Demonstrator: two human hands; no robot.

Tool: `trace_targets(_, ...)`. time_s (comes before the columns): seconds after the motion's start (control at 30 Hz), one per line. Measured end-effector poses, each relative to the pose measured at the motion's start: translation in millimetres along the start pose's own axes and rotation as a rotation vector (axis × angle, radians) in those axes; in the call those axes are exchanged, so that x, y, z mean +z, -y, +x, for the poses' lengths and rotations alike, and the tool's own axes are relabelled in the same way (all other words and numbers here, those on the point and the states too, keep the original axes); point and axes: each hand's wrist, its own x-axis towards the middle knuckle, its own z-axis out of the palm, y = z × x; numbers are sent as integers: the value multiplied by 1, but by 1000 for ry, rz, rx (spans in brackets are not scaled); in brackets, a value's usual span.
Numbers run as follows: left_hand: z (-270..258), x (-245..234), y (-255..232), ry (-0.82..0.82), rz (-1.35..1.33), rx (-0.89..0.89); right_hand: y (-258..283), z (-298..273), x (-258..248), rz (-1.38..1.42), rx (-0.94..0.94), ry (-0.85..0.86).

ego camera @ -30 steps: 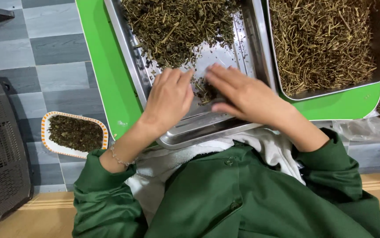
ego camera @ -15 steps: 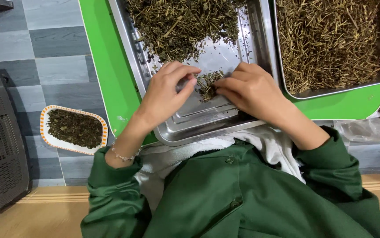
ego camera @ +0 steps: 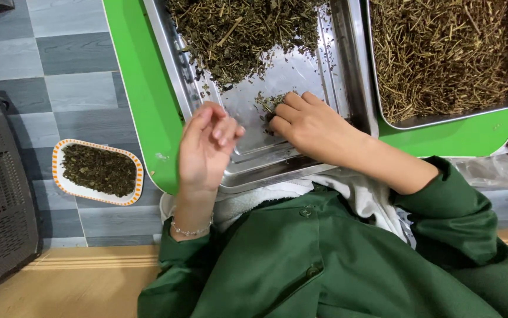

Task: Sorting dried tea leaves by hand to remove stems and debris

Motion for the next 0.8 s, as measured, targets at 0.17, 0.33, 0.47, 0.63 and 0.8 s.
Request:
trace_targets(0.17, -8, 4, -4, -64, -119, -106, -4, 5, -22, 160, 56, 50)
trace_targets(0.33, -13, 12, 8, -237, -271, -72, 1, 10, -61, 753, 250, -39)
trace_targets(0.47, -5, 32, 40, -12, -345, -199, 22, 21, -65, 817, 244, -176)
trace_targets(0.63, 0, 28, 39, -9, -517, -262, 9, 21, -64, 729, 146, -258)
trace_targets(0.8, 0, 8, 25, -65, -620, -39, -16, 4, -50, 278, 153, -141)
